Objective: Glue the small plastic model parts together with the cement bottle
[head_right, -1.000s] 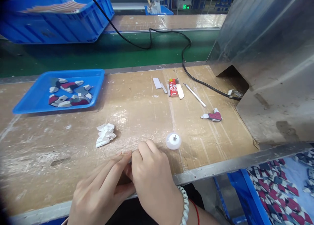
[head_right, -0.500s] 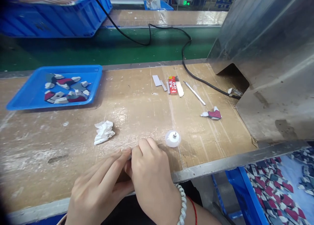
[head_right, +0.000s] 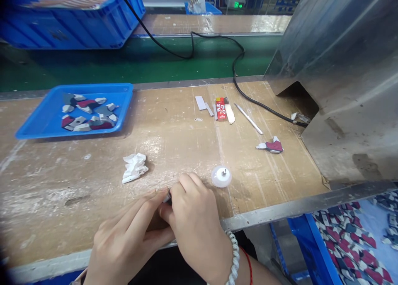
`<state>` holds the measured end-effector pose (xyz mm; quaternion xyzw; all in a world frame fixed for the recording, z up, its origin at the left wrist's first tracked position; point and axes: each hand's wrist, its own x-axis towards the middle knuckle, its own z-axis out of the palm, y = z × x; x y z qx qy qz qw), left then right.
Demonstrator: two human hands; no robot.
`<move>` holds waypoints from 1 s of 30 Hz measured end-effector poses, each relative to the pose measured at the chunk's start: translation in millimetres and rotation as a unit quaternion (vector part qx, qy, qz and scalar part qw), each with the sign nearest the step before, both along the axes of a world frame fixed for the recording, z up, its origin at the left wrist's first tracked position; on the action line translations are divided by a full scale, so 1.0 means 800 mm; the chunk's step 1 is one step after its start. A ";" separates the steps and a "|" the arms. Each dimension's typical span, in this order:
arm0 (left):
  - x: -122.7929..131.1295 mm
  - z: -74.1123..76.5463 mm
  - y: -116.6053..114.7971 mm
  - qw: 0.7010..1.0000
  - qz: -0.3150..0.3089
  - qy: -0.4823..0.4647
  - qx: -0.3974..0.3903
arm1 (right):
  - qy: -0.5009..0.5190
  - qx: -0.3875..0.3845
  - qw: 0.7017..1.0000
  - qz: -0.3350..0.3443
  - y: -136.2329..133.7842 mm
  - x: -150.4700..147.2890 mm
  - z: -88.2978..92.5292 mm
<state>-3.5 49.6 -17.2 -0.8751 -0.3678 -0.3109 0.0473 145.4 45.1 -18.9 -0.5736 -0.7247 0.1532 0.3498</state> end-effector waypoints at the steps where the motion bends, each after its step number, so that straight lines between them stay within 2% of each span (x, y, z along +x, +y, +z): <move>1: 0.000 0.000 0.000 1.000 0.001 0.000 -0.001 | 0.002 -0.002 1.000 0.000 0.000 0.000 0.000; 12: 0.001 -0.003 0.001 1.000 -0.004 -0.010 0.007 | 0.039 -0.030 0.999 -0.004 0.001 0.001 -0.004; 23: 0.003 0.001 0.000 1.000 -0.017 -0.005 0.006 | 0.051 -0.024 0.998 -0.009 0.000 0.001 -0.005; 30: 0.002 -0.004 0.002 0.999 -0.019 -0.001 0.034 | 0.046 -0.002 0.999 -0.007 0.002 0.001 -0.010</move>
